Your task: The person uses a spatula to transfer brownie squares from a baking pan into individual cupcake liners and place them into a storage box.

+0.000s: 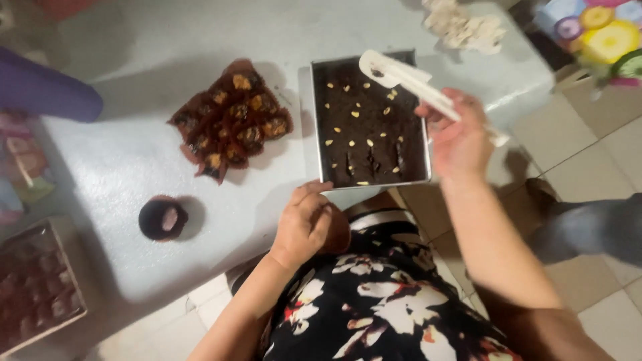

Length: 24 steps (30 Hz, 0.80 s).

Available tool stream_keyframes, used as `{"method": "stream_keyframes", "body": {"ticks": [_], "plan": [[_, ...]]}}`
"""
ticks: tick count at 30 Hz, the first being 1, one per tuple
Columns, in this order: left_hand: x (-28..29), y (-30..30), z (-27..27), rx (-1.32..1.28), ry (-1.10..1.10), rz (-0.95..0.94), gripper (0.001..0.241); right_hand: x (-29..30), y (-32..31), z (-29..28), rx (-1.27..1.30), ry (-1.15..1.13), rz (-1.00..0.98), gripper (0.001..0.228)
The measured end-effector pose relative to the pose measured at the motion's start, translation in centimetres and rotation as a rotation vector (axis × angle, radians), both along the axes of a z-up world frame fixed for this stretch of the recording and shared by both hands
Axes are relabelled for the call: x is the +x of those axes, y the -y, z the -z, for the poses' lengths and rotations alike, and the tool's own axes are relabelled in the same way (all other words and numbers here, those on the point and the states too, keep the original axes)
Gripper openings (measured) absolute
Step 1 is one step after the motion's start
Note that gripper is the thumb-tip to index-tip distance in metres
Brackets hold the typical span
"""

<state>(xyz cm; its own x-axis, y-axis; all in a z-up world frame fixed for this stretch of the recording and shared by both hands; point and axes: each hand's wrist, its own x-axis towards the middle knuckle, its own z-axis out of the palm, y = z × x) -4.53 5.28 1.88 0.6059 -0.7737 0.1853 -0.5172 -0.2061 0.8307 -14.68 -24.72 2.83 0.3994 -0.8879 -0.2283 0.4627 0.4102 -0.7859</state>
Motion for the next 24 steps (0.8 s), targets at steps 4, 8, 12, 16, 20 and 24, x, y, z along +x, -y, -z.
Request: {"method": "stream_keyframes", "body": {"ticks": [4,8,12,16,20,24], "plan": [[-0.1,-0.7,-0.7,-0.019,-0.004,0.079,0.004,-1.6,-1.2,-1.1,-0.317,-0.106,-0.017,0.008],[-0.5,0.2,-2.0,-0.119,0.048,0.129,0.002,-1.8,-4.0,-1.4,-0.973,-0.467,0.002,0.015],[-1.2,1.1,-1.8,-0.133,0.124,0.164,0.002,0.2,-4.6,1.3,-1.383,-0.564,0.049,0.020],[-1.1,1.3,-1.8,-0.125,0.128,0.144,0.002,1.4,-5.6,0.1,-1.459,-0.529,0.024,0.016],[-1.0,1.6,-3.1,-0.172,0.255,0.168,0.002,1.6,-6.2,-1.8,-1.671,-0.638,0.005,0.017],[-0.6,1.8,-2.8,-0.183,0.376,0.217,0.003,1.8,-6.2,-2.5,-1.764,-0.674,-0.107,0.014]]}}
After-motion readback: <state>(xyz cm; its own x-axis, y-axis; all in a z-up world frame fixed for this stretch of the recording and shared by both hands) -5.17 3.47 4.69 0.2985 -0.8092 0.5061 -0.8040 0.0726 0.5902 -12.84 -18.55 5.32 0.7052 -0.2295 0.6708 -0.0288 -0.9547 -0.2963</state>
